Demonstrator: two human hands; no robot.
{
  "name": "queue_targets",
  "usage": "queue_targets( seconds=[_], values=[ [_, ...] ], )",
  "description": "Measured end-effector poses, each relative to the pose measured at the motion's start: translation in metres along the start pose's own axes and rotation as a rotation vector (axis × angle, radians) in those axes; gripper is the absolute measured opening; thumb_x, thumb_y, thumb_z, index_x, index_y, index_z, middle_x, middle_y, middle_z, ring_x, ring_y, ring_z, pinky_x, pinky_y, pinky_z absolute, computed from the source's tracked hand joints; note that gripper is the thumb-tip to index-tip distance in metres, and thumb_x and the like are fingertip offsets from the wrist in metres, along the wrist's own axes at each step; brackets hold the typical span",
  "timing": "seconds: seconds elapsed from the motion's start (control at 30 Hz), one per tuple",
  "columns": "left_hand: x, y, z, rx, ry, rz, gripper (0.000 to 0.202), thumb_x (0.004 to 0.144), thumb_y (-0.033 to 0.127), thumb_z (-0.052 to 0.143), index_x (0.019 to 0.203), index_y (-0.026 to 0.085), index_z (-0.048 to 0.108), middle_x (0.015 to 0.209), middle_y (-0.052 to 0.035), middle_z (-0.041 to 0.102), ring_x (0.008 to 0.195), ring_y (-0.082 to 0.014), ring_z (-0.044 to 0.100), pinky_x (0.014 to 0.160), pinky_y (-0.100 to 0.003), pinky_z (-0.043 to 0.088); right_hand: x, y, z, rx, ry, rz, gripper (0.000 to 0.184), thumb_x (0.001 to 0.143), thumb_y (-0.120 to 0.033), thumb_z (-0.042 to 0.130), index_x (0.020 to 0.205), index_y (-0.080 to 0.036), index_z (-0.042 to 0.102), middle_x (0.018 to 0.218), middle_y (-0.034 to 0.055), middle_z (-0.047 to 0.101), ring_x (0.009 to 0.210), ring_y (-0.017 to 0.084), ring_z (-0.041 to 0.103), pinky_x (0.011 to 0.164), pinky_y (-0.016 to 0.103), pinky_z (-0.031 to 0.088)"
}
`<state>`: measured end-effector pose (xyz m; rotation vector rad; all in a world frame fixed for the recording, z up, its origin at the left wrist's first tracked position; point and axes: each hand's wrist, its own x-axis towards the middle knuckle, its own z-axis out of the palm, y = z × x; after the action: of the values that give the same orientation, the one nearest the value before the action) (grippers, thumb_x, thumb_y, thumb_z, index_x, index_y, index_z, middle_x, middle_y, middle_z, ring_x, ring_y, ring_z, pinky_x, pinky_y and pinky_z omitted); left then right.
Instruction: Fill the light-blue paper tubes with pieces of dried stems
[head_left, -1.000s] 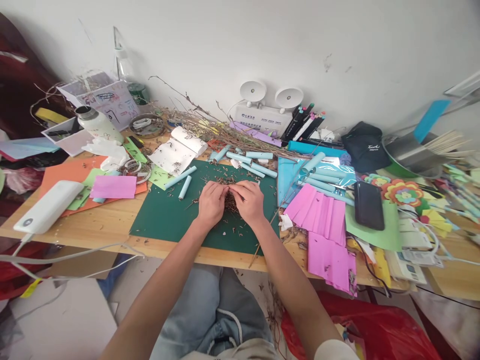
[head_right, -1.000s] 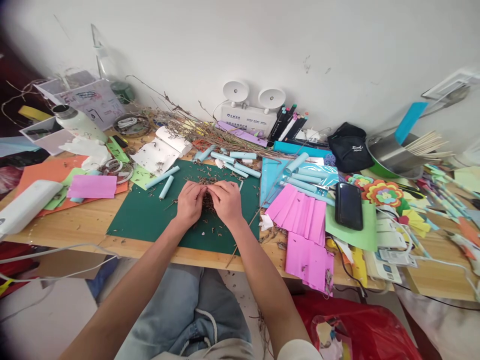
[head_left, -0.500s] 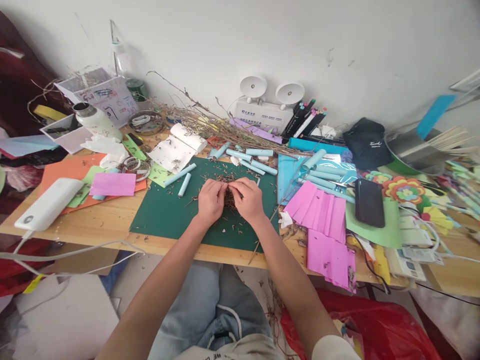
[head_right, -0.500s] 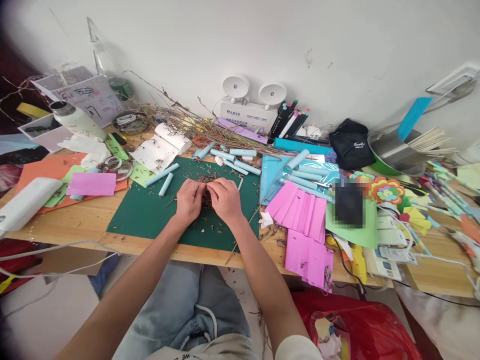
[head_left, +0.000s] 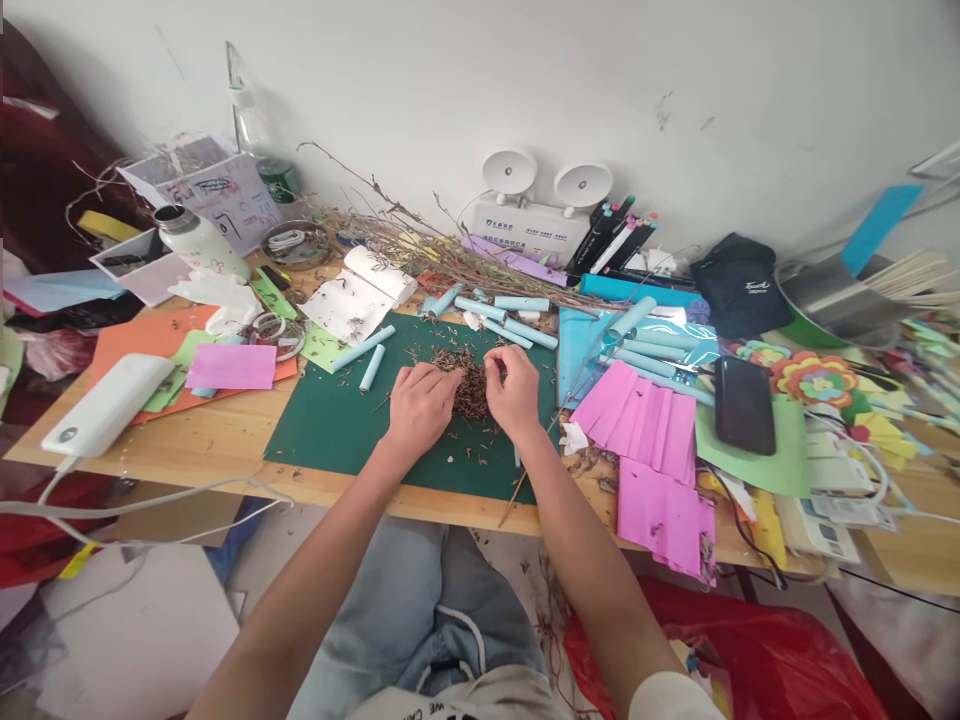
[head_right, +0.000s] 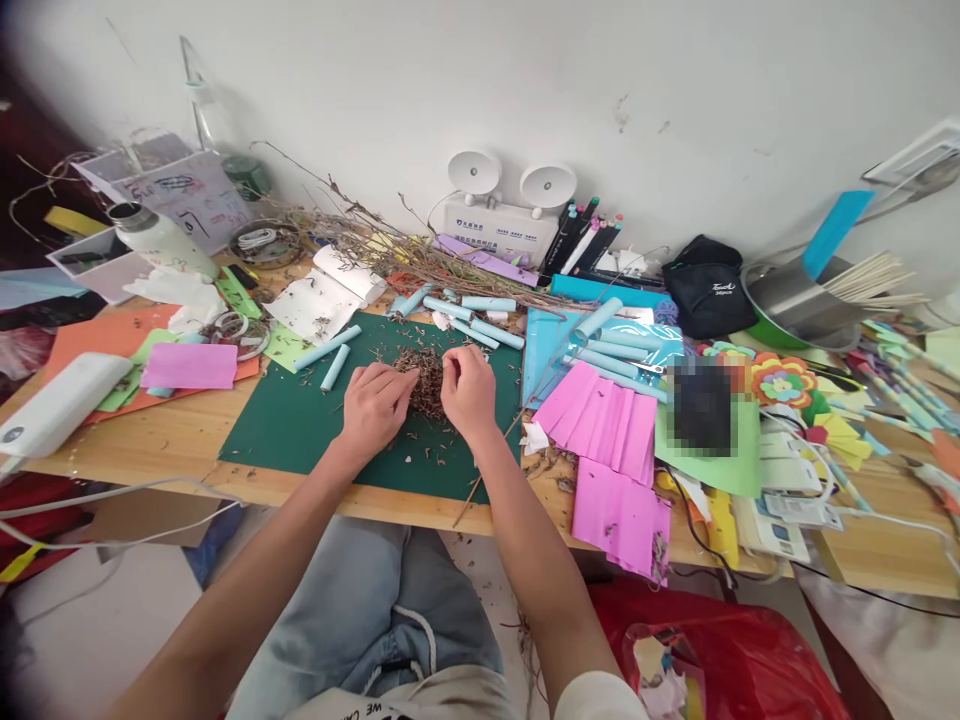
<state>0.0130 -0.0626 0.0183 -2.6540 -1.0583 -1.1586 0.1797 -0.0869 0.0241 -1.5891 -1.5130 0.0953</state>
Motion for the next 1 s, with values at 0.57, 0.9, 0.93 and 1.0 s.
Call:
queue_targets(
  seconds=[0.57,0.9,0.93,1.0],
  values=[
    [-0.092,0.069,-0.087,-0.395,-0.484,0.286,0.034,0.098,0.025,0.049,0.131,0.016,0.055,0.080,-0.0056,0.070,0.077,-0.0193,0.061,0.065,-0.032,0.047,-0.003,0.004,0.005,-0.098,-0.157,0.063,0.022,0.088,-0.014,0.049,0.092,-0.020,0.070,0.094,0.0077,0.068,0.083,0.021,0.063,0.077,0.035,0.049],
    [-0.045,-0.035,-0.066,0.252,-0.382,-0.404,0.025,0.097,0.034,0.050,0.109,0.018,0.065,0.101,-0.0128,0.066,0.083,-0.0261,0.065,0.065,-0.034,0.047,-0.007,-0.008,0.008,-0.094,-0.158,-0.033,0.025,0.091,-0.020,0.049,0.101,-0.018,0.072,0.098,0.0108,0.067,0.091,0.025,0.063,0.081,0.038,0.051],
    [-0.041,-0.036,-0.062,0.270,-0.435,-0.427,0.025,0.097,0.033,0.049,0.107,0.018,0.066,0.100,-0.0126,0.066,0.082,-0.0265,0.065,0.064,-0.034,0.047,-0.008,-0.008,0.008,-0.100,-0.161,-0.036,0.025,0.091,-0.020,0.049,0.100,-0.018,0.072,0.097,0.0110,0.067,0.091,0.025,0.063,0.081,0.039,0.051],
    [-0.034,-0.033,-0.052,0.288,-0.509,-0.447,0.024,0.098,0.029,0.047,0.101,0.017,0.067,0.096,-0.0122,0.065,0.082,-0.0271,0.065,0.063,-0.033,0.046,-0.008,-0.006,0.008,-0.108,-0.167,-0.028,0.025,0.092,-0.021,0.049,0.099,-0.017,0.072,0.097,0.0113,0.068,0.090,0.025,0.063,0.082,0.039,0.051]
  ],
)
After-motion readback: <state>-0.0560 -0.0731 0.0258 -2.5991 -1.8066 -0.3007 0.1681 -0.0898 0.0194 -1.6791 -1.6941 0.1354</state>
